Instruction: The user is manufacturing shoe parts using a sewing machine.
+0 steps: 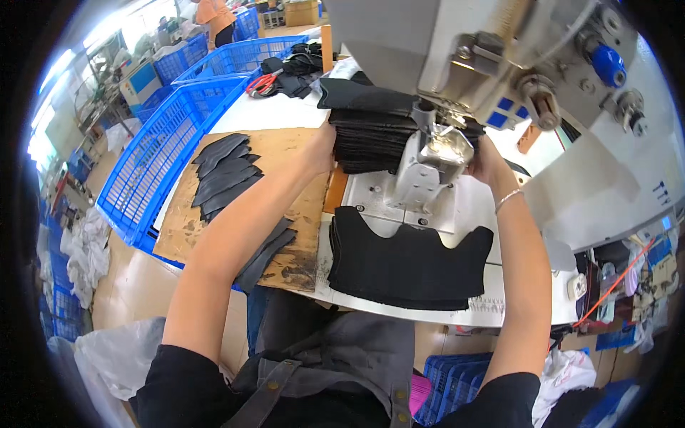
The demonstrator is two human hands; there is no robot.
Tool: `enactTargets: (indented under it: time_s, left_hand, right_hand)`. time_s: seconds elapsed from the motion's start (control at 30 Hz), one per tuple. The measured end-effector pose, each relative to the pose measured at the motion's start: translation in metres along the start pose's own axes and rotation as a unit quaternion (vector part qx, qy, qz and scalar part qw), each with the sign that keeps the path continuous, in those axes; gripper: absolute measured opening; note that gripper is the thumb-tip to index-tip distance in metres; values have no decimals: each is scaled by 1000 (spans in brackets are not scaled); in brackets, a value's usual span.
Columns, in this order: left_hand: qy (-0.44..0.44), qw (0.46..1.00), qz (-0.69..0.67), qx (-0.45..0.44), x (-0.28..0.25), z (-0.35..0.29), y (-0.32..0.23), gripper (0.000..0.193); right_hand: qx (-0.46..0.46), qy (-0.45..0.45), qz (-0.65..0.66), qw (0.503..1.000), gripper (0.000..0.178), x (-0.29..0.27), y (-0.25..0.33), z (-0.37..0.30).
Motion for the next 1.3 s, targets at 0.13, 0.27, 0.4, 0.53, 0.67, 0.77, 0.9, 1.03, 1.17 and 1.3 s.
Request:
enactTargets:
  time_s: [0.13,0.27,0.4,0.53,0.67,0.77,0.9,1.03,1.17,1.3]
  left_hand:
    - [42,994,-97,28,-26,13,-14,71]
    - [58,994,-81,40,-11,2,-63,65]
    - [-87,994,9,59,-132,-11,-93,61]
    - [-87,994,40,44,-163,6,-89,66]
    - [-104,994,40,0,-182,25,-60,75]
    - [-143,989,12,-19,-215,34,-56,69]
    - [-157,987,14,9,-232,46,-63,66]
    - [-140,990,13,24,-232,57,-68,65]
    - [-111,990,46,69,-228,52,-64,63]
    - [-176,975,113,78,-254,66,-59,55]
  right_hand:
    - [-54,345,138,927,37,39,4,4]
    - [-21,250,230,940,24,-44,0,77]
    - [130,147,14,980,58,157,12,11]
    - [146,434,-96,884,67,178,2,15]
    - [126,432,-130,883,67,192,1,16]
    - [157,437,-128,876,67,209,-4,42]
    - [155,427,-155,877,70,226,-14,56]
    - [147,434,-146,877,71,230,-14,73]
    - [145,337,-170,915,60,225,-12,84]
    - [108,314,-218,918,59,205,-2,76]
Point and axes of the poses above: each hand's wrist, its own z-axis towards the middle knuckle, its own x-axis out of the palm, y = z × x, the point moved 9 cm from there along z, towards the middle knuckle, and after that the axes turned 7 degrees about x, right-handed, at the moved point
